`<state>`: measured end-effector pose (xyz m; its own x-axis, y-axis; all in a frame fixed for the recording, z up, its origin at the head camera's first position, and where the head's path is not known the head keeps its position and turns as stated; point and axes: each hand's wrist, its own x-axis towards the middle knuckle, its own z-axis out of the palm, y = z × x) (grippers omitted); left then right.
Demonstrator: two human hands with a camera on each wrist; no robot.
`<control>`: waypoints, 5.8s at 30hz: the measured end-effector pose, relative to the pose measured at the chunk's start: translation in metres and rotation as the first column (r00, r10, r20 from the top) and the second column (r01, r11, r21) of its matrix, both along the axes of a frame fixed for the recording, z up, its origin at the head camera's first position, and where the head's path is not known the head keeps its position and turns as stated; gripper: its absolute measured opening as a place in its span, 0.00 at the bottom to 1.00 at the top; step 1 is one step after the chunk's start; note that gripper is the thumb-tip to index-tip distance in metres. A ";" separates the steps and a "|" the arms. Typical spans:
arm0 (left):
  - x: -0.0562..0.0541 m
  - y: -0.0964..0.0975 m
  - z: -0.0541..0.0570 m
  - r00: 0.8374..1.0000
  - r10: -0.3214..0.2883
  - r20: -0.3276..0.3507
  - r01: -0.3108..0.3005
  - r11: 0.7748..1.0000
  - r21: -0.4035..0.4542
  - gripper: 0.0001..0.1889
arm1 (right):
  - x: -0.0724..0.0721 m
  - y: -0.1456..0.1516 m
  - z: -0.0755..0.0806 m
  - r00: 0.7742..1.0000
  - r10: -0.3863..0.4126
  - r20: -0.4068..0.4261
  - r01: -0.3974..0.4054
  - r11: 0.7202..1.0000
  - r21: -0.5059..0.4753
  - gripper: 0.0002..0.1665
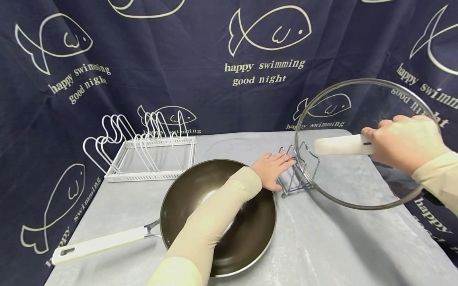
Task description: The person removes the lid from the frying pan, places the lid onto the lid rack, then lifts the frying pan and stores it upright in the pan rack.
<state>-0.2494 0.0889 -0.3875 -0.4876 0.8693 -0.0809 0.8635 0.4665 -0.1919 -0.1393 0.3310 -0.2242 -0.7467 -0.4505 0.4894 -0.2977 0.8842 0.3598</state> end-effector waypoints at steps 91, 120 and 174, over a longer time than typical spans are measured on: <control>-0.004 0.003 -0.008 0.994 0.024 0.108 -0.033 0.997 0.076 0.49 | -0.056 0.014 -0.024 0.953 -0.120 0.279 0.133 0.991 -0.027 0.15; -0.001 0.005 -0.002 0.999 0.038 0.034 -0.038 0.999 -0.001 0.45 | -0.058 0.017 -0.027 0.934 -0.133 0.332 0.129 0.991 0.034 0.17; 0.036 -0.067 0.048 0.987 0.146 0.073 -0.139 0.986 -0.090 0.37 | -0.013 -0.055 -0.085 0.969 0.184 0.165 -0.135 0.953 -0.270 0.34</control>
